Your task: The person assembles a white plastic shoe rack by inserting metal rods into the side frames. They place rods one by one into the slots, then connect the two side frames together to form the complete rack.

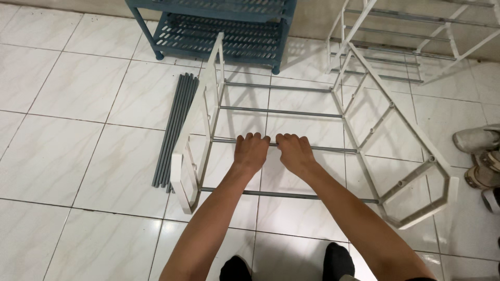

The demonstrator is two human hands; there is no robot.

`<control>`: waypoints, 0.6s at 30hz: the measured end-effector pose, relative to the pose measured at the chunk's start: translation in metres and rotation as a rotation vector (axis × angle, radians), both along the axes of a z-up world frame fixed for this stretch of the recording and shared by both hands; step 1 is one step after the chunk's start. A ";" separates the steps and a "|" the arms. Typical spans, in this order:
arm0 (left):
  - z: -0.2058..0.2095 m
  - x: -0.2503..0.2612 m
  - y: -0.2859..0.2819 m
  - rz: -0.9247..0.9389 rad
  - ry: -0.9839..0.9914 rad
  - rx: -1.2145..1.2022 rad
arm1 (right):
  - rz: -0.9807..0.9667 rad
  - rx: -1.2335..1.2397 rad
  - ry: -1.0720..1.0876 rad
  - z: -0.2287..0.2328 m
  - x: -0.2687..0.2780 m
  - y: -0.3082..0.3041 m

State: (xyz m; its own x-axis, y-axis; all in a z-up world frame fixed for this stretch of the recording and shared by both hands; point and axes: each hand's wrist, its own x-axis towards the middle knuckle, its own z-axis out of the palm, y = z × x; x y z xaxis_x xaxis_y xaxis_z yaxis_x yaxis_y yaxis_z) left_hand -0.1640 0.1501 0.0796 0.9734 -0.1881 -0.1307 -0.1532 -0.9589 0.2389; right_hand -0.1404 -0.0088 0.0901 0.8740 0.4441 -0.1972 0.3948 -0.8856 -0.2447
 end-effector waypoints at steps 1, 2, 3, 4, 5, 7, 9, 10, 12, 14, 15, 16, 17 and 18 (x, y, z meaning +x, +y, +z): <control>0.005 0.002 0.001 0.012 0.010 -0.044 | -0.008 -0.015 0.031 0.010 0.001 0.000; 0.011 0.005 0.001 0.024 0.021 -0.089 | -0.033 0.011 0.078 0.020 0.003 0.000; 0.017 0.009 0.001 0.030 0.069 -0.074 | -0.059 0.038 0.124 0.030 0.006 -0.001; 0.024 0.014 0.000 0.035 0.117 -0.059 | -0.085 0.064 0.169 0.040 0.006 -0.001; 0.031 0.018 -0.001 0.039 0.167 -0.043 | -0.031 0.117 0.134 0.050 0.005 -0.003; 0.046 0.029 0.000 0.060 0.231 -0.035 | 0.078 0.221 0.065 0.070 0.003 -0.007; 0.060 0.040 0.001 0.079 0.294 -0.035 | 0.108 0.164 0.226 0.093 -0.003 -0.007; 0.065 0.045 0.000 0.088 0.323 -0.038 | 0.122 0.135 0.305 0.105 -0.006 -0.008; 0.072 0.052 -0.001 0.108 0.370 -0.056 | 0.148 0.114 0.440 0.127 -0.014 -0.012; 0.076 0.059 -0.002 0.135 0.394 -0.082 | 0.185 0.081 0.540 0.145 -0.018 -0.014; 0.077 0.062 -0.003 0.135 0.406 -0.068 | 0.210 0.061 0.576 0.151 -0.019 -0.014; 0.078 0.065 -0.005 0.135 0.417 -0.054 | 0.235 0.040 0.612 0.156 -0.020 -0.015; 0.078 0.068 -0.005 0.136 0.431 -0.035 | 0.254 0.006 0.626 0.158 -0.022 -0.014; 0.077 0.070 -0.006 0.140 0.436 -0.028 | 0.273 -0.029 0.641 0.158 -0.024 -0.013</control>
